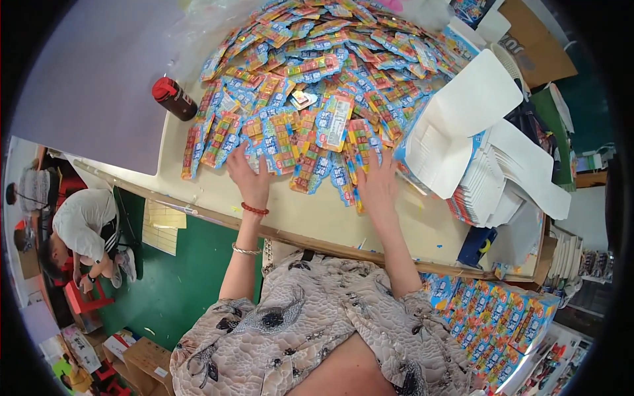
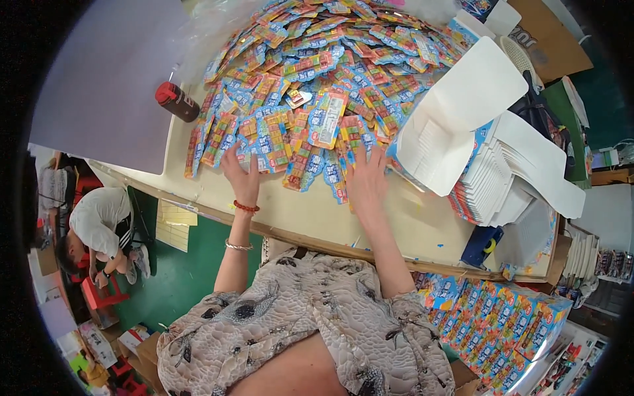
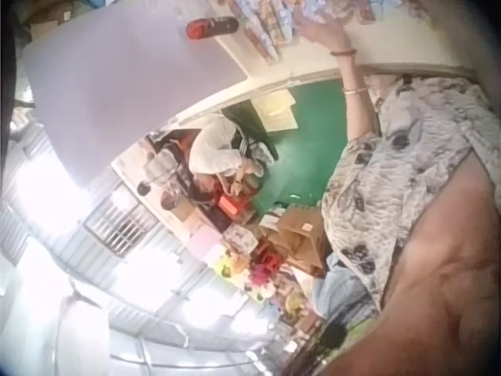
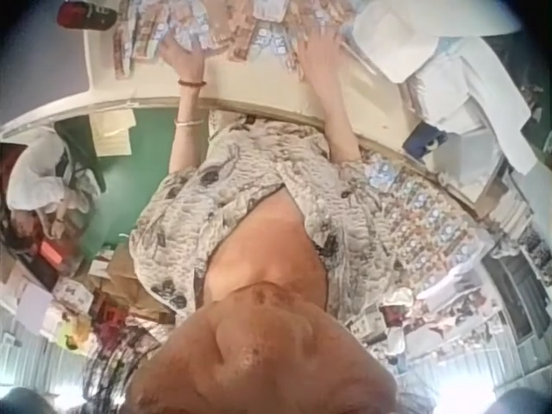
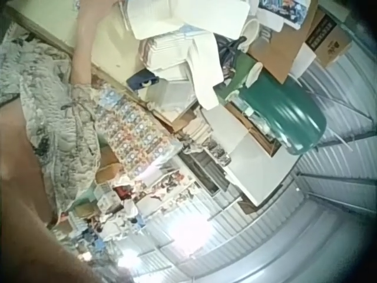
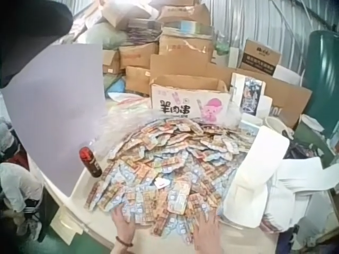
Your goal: Gathering individual snack packets from a pile and stacking them neatly inside cardboard display boxes.
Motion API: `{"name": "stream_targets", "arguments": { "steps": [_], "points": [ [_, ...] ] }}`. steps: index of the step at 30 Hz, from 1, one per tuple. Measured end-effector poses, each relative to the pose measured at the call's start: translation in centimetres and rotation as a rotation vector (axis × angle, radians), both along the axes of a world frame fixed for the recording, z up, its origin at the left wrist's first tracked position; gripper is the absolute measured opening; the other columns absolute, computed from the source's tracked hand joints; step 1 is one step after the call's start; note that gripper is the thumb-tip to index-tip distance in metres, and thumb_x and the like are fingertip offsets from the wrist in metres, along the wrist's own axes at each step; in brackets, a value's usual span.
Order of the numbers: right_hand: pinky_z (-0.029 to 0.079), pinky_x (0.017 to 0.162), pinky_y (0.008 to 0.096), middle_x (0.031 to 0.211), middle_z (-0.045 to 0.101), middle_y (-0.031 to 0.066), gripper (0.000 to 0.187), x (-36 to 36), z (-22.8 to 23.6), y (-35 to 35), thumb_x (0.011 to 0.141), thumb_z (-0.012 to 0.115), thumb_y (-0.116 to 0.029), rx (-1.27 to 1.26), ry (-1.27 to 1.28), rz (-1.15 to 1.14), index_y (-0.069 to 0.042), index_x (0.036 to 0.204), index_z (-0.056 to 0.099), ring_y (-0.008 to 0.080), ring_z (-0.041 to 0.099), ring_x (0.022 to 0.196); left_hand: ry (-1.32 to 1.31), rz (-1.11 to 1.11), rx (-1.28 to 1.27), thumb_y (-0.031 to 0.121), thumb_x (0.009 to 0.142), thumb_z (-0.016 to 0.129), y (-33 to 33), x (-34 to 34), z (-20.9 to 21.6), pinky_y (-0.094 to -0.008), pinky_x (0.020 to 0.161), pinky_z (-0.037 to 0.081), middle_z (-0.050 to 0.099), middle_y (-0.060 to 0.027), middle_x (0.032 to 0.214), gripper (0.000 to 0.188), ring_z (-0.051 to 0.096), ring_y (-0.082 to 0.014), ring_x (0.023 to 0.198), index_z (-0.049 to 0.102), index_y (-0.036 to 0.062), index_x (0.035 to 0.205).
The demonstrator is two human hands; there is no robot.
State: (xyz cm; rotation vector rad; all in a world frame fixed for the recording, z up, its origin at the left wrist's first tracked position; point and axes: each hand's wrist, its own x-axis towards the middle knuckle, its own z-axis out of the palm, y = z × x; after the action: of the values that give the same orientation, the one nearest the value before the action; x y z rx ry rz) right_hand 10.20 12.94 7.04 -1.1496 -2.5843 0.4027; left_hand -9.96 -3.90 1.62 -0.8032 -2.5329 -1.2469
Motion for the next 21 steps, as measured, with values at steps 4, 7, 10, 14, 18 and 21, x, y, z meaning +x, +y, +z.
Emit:
{"name": "stream_targets", "arguments": {
  "steps": [4, 7, 10, 14, 18, 21],
  "points": [
    [0.036, 0.103, 0.0488, 0.141, 0.036, 0.0246, 0.058, -3.6, 0.1, 0.7, 0.08, 0.063, -0.005, 0.164, 0.15, 0.341, -0.004, 0.134, 0.043, 0.0428, 0.036, 0.131, -0.074, 0.155, -0.045, 0.034, 0.085, 0.066, -0.1, -0.6, -0.8, -0.0495, 0.1, 0.031, 0.045, -0.0161, 0.126, 0.058, 0.043, -0.0309, 0.117, 0.046, 0.0074, 0.132],
    [0.034, 0.105, 0.0484, 0.139, 0.039, 0.0238, 0.057, -7.1, -0.4, 1.1, 0.081, 0.058, -0.002, 0.538, -0.148, 0.393, -0.009, 0.136, 0.043, 0.0417, 0.036, 0.131, -0.072, -0.023, -0.017, 0.029, 0.085, 0.066, 0.3, -0.9, -0.2, -0.0535, 0.102, 0.026, 0.041, -0.018, 0.132, 0.059, 0.034, -0.035, 0.126, 0.042, 0.0093, 0.136],
    [0.038, 0.104, 0.0477, 0.138, 0.042, 0.0218, 0.059, -9.0, -5.0, 4.3, 0.081, 0.053, 0.001, 0.446, -0.175, 0.4, -0.012, 0.137, 0.042, 0.0423, 0.04, 0.129, 0.02, -0.07, -0.122, 0.037, 0.08, 0.07, 3.0, -0.6, -0.8, -0.0547, 0.103, 0.024, 0.041, -0.017, 0.132, 0.073, 0.035, -0.0354, 0.126, 0.037, 0.0103, 0.14],
    [0.049, 0.09, 0.0416, 0.124, 0.057, 0.0192, 0.055, -8.5, -3.3, 4.5, 0.08, 0.052, 0.002, 0.446, 0.129, 0.393, -0.01, 0.133, 0.046, 0.037, 0.055, 0.114, -0.005, -0.075, -0.224, 0.044, 0.076, 0.072, 4.7, -1.5, -1.1, -0.058, 0.105, 0.02, 0.042, -0.0165, 0.134, 0.089, 0.033, -0.0349, 0.129, 0.028, 0.0114, 0.145],
    [0.054, 0.077, 0.0325, 0.106, 0.065, 0.0136, 0.029, -5.4, 0.7, 2.3, 0.092, 0.049, -0.002, 0.194, 0.679, 0.2, -0.001, 0.121, 0.054, 0.0256, 0.067, 0.09, -0.038, -0.141, -0.368, 0.035, 0.075, 0.075, 6.3, -1.5, 0.7, -0.058, 0.104, 0.025, 0.043, -0.018, 0.133, 0.093, 0.036, -0.0359, 0.128, 0.022, 0.0083, 0.147],
    [0.054, 0.071, 0.0286, 0.098, 0.065, 0.006, 0.021, -4.2, -0.7, 1.7, 0.098, 0.048, -0.011, -0.274, 0.902, -0.044, -0.001, 0.113, 0.058, 0.0151, 0.065, 0.084, -0.083, -0.344, -0.072, 0.023, 0.073, 0.077, 6.4, -2.2, 1.2, -0.0497, 0.105, 0.03, 0.041, -0.0212, 0.134, 0.096, 0.038, -0.0363, 0.126, 0.02, 0.0082, 0.148]
  ]
}}
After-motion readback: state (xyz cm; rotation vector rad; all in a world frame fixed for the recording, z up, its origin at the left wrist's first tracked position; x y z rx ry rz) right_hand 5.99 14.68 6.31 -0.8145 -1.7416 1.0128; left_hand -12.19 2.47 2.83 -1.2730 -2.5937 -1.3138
